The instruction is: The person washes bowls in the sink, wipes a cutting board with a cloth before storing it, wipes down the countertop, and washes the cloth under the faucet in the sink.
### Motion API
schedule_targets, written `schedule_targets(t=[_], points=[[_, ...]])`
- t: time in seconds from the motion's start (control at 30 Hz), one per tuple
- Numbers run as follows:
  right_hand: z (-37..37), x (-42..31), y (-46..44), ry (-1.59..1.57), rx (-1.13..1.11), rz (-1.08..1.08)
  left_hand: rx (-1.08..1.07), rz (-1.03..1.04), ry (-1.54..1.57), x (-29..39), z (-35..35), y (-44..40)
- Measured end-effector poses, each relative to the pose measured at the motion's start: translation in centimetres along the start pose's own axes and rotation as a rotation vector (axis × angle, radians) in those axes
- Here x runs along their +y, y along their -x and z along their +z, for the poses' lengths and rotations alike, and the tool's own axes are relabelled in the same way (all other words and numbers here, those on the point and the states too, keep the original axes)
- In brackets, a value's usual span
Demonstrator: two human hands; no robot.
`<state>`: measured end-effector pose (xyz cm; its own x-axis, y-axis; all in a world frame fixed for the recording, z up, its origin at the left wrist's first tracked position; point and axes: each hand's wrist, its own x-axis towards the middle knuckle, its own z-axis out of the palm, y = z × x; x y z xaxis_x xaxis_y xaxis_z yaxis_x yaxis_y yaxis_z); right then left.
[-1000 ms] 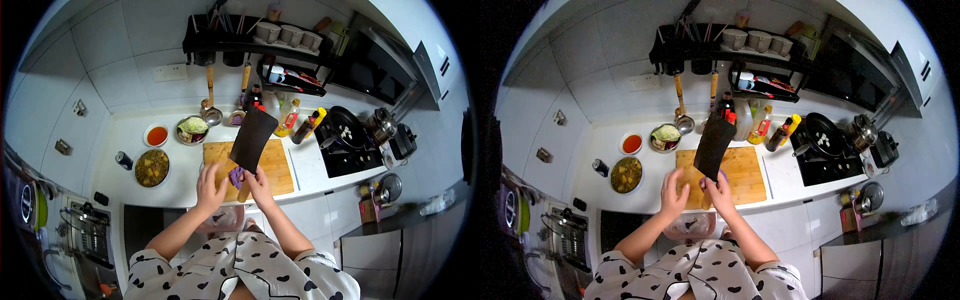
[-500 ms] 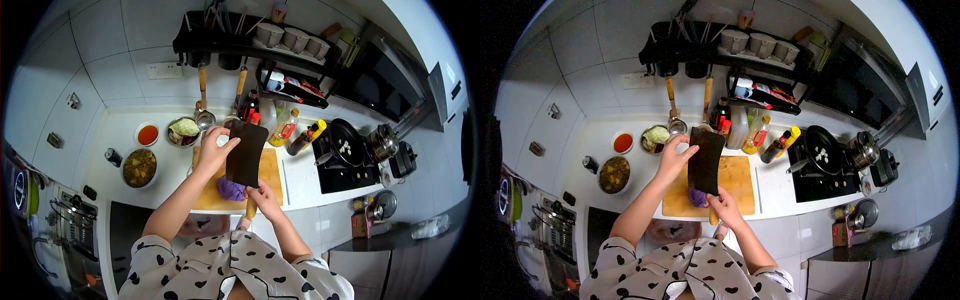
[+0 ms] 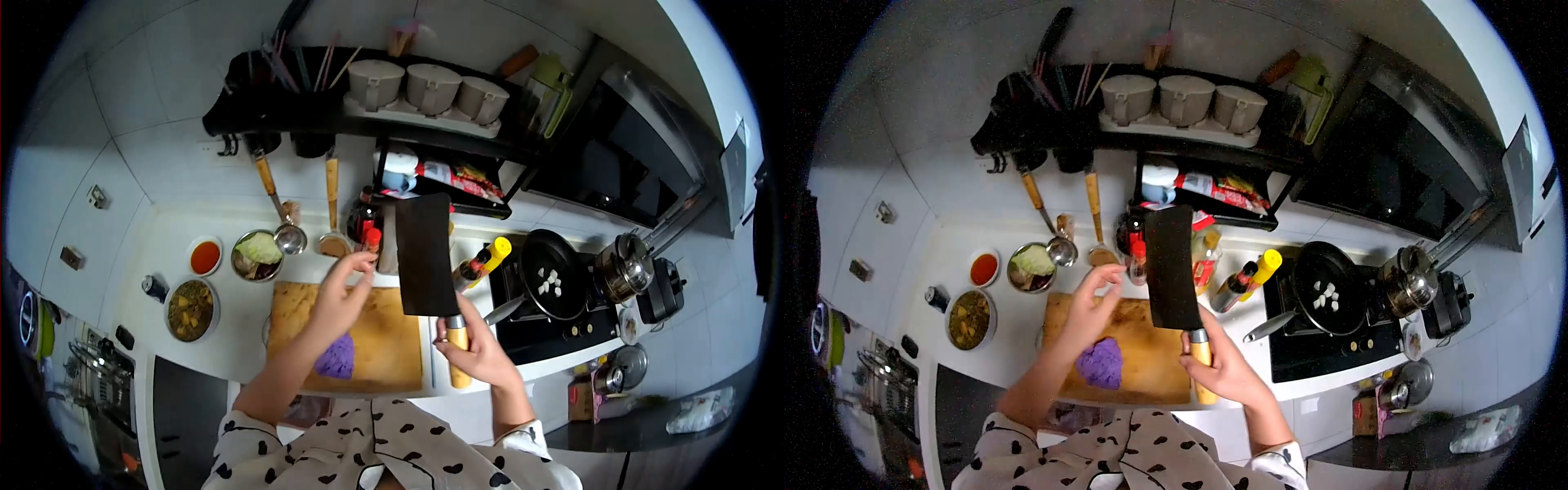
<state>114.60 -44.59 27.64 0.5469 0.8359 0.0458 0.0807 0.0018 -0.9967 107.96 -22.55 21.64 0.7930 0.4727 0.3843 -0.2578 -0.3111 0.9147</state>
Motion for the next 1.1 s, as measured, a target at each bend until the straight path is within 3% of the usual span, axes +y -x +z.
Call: schedule_targets(t=[0.13, 0.2, 0.37, 0.5, 0.53, 0.7, 0.8, 0.9, 1.0, 1.1], points=[[-3.3, -5.2, -0.5, 0.415, 0.057, -0.010, -0.144, 0.115, 0.114, 5.1, 3.2, -2.2], [-4.3, -7.8, -1.9, 0.846, 0.063, -0.338, -0.223, 0.195, 0.224, 6.8, 4.2, -3.5], [-4.8, -12.4, -5.7, 1.417, 0.189, -0.449, -0.376, 0.279, 0.719, 9.7, 7.2, -8.5], [-6.0, -15.7, -8.8, 1.655, 0.359, -0.483, -0.364, 0.088, 0.856, 13.1, 7.9, -13.5], [-6.4, -16.6, -9.7, 1.692, 0.393, -0.492, -0.321, 0.083, 0.768, 14.1, 7.7, -14.8], [-8.5, -20.8, -15.1, 1.907, 0.447, -0.379, 0.293, 0.598, -0.049, 11.6, 7.3, -23.1], [-8.8, -23.1, -18.5, 2.031, 0.404, -0.171, 0.241, 0.691, -0.324, 11.8, 5.2, -27.1], [-8.4, -24.9, -20.5, 2.006, 0.309, -0.019, 0.077, 0.672, -0.374, 12.6, 4.7, -28.3], [-8.1, -25.1, -22.6, 2.003, 0.367, 0.099, -0.003, 0.742, -0.636, 12.1, 4.3, -31.2], [-7.0, -25.3, -22.9, 2.055, 0.393, 0.066, -0.118, 0.622, -0.691, 12.6, 3.7, -31.9]])
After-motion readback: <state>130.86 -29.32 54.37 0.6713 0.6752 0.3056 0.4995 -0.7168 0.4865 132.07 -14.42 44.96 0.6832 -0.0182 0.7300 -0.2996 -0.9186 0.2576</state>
